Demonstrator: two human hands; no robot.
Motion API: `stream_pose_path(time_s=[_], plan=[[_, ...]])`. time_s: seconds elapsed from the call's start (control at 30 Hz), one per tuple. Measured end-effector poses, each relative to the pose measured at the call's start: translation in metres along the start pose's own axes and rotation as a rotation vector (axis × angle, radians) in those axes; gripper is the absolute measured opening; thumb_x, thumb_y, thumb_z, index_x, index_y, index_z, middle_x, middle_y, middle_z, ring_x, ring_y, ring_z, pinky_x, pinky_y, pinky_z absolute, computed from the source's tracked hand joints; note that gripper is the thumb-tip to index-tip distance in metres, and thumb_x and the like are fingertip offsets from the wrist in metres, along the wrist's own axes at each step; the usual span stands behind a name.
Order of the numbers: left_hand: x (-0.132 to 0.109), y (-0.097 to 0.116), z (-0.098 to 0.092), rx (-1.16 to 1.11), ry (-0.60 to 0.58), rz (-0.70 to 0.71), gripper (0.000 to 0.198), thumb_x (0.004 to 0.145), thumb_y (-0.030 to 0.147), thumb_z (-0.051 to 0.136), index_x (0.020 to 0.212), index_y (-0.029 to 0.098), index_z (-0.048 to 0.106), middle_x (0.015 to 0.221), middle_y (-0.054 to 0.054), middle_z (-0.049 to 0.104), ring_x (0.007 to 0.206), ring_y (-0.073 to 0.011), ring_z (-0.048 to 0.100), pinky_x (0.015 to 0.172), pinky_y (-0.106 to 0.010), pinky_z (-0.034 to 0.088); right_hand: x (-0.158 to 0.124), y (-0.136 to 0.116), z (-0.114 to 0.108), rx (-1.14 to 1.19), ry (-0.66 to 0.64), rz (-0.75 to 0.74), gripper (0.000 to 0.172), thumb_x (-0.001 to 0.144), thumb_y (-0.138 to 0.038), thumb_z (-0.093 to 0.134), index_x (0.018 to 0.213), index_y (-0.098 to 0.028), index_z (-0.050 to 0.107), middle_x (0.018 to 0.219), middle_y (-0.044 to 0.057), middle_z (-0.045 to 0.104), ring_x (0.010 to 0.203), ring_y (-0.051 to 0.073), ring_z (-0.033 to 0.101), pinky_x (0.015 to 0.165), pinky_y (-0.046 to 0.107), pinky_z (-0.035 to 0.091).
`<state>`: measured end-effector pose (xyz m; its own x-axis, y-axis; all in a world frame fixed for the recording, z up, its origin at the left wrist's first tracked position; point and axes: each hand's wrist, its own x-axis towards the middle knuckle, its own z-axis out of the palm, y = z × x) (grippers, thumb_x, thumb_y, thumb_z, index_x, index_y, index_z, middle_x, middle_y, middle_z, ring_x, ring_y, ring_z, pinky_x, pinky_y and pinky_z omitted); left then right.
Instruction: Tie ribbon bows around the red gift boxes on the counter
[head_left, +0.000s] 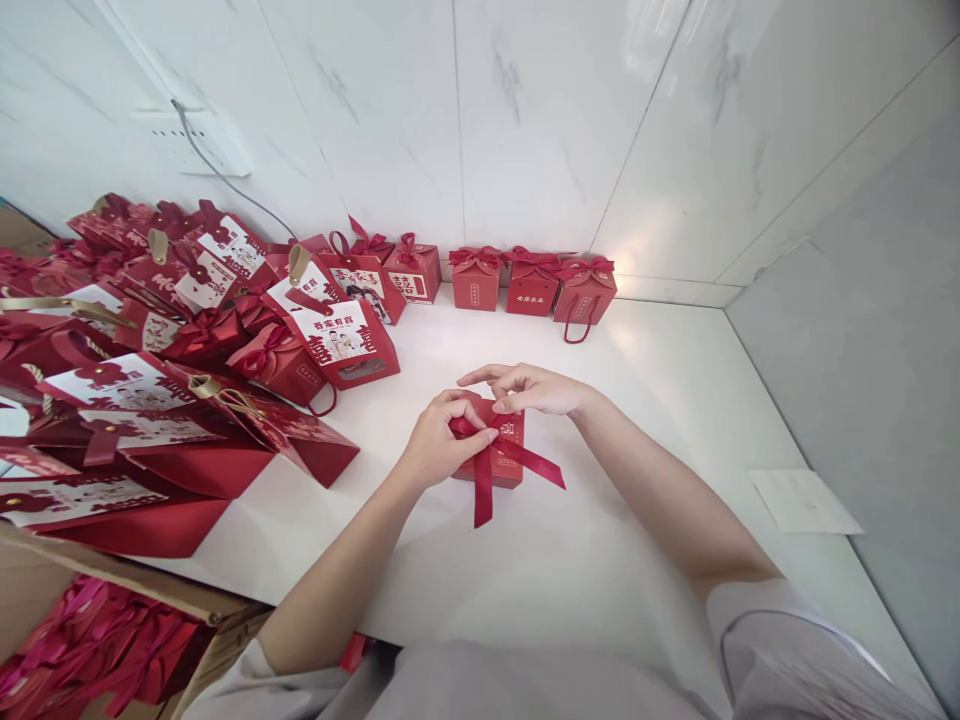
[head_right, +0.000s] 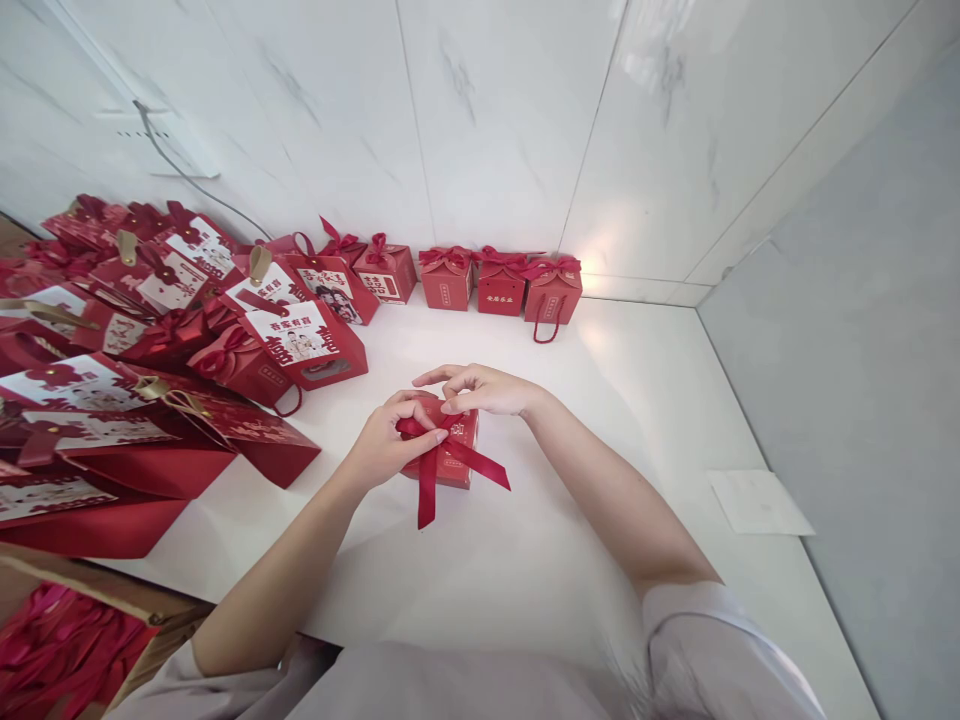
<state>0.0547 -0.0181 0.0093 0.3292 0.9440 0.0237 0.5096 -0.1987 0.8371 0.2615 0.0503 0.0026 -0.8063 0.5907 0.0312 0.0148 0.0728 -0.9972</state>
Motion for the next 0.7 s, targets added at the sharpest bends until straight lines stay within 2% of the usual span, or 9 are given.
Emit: stream_pose_path(time_s=[0.1, 0.2, 0.3, 0.4, 0.47, 0.53, 0.6, 0.67, 0.7], plan=[[0.000, 0.000, 0.000, -0.006, -0.005, -0.017, 0.018, 0.076, 0.037, 0.069, 0.069, 0.021, 0.066, 0.119, -0.006, 0.060, 0.104, -0.0250, 0.062, 0.093, -0.043, 0.049, 0.001, 0.011, 0.002, 0.060, 0.054, -0.005, 0.034, 0.079, -0.031, 0.069, 0.054, -0.015, 0.054, 0.140, 0.007, 0.051, 0.133, 0.026, 0.042, 0.109, 0.048, 0.031], [-0.001, 0.000, 0.000, -0.028, -0.008, -0.023, 0.019, 0.076, 0.038, 0.069, 0.071, 0.021, 0.065, 0.121, -0.007, 0.060, 0.105, -0.0254, 0.062, 0.094, -0.043, 0.048, -0.005, 0.015, 0.003, 0.090, 0.101, -0.007, 0.032, 0.081, -0.035, 0.069, 0.057, -0.016, 0.058, 0.139, 0.008, 0.052, 0.134, 0.026, 0.041, 0.110, 0.048, 0.029], [0.000, -0.004, -0.004, -0.168, -0.057, -0.012, 0.020, 0.082, 0.040, 0.062, 0.081, 0.021, 0.064, 0.119, -0.007, 0.062, 0.107, -0.0248, 0.061, 0.096, -0.042, 0.048, -0.019, 0.009, -0.001, 0.068, 0.127, 0.018, 0.023, 0.086, -0.040, 0.063, 0.083, -0.019, 0.069, 0.138, 0.009, 0.053, 0.131, 0.025, 0.046, 0.109, 0.048, 0.031], [0.001, -0.013, -0.017, -0.305, -0.058, -0.016, 0.025, 0.091, 0.040, 0.049, 0.104, 0.022, 0.060, 0.122, -0.008, 0.062, 0.113, -0.0239, 0.059, 0.099, -0.042, 0.046, -0.036, 0.000, -0.006, 0.047, 0.220, 0.045, 0.033, 0.090, -0.045, 0.058, 0.115, -0.024, 0.063, 0.136, 0.009, 0.055, 0.123, 0.024, 0.053, 0.105, 0.048, 0.037], [0.001, -0.023, -0.030, -0.305, -0.058, 0.004, 0.032, 0.093, 0.040, 0.045, 0.119, 0.024, 0.055, 0.129, -0.009, 0.059, 0.122, -0.0239, 0.054, 0.105, -0.043, 0.042, -0.046, -0.002, -0.007, 0.010, 0.299, 0.070, 0.036, 0.092, -0.046, 0.055, 0.120, -0.024, 0.060, 0.135, 0.009, 0.054, 0.119, 0.023, 0.056, 0.104, 0.048, 0.039], [-0.001, -0.033, -0.042, -0.265, -0.169, 0.052, 0.046, 0.090, 0.044, 0.051, 0.133, 0.027, 0.046, 0.141, -0.010, 0.051, 0.133, -0.0247, 0.045, 0.110, -0.044, 0.036, -0.053, 0.000, -0.002, -0.021, 0.359, 0.088, 0.036, 0.093, -0.047, 0.053, 0.120, -0.024, 0.059, 0.134, 0.009, 0.055, 0.118, 0.023, 0.057, 0.104, 0.048, 0.040], [-0.004, -0.042, -0.049, -0.177, -0.337, 0.095, 0.081, 0.076, 0.045, 0.070, 0.146, 0.030, 0.031, 0.153, -0.011, 0.035, 0.142, -0.0279, 0.034, 0.113, -0.046, 0.032, -0.057, 0.007, 0.006, -0.020, 0.393, 0.087, 0.038, 0.093, -0.048, 0.051, 0.122, -0.024, 0.057, 0.135, 0.009, 0.054, 0.119, 0.023, 0.057, 0.104, 0.049, 0.040], [-0.005, -0.047, -0.048, -0.082, -0.424, 0.118, 0.115, 0.059, 0.040, 0.084, 0.151, 0.030, 0.017, 0.157, -0.013, 0.026, 0.144, -0.0317, 0.028, 0.114, -0.049, 0.031, -0.058, 0.015, 0.016, -0.002, 0.405, 0.082, 0.041, 0.094, -0.050, 0.049, 0.127, -0.025, 0.053, 0.137, 0.009, 0.053, 0.124, 0.023, 0.053, 0.106, 0.049, 0.039], [-0.006, -0.048, -0.044, -0.055, -0.430, 0.125, 0.120, 0.056, 0.038, 0.086, 0.152, 0.029, 0.015, 0.156, -0.014, 0.027, 0.143, -0.0329, 0.029, 0.113, -0.050, 0.032, -0.058, 0.019, 0.022, 0.015, 0.403, 0.084, 0.044, 0.094, -0.051, 0.048, 0.130, -0.026, 0.051, 0.140, 0.009, 0.051, 0.127, 0.023, 0.050, 0.108, 0.049, 0.037]])
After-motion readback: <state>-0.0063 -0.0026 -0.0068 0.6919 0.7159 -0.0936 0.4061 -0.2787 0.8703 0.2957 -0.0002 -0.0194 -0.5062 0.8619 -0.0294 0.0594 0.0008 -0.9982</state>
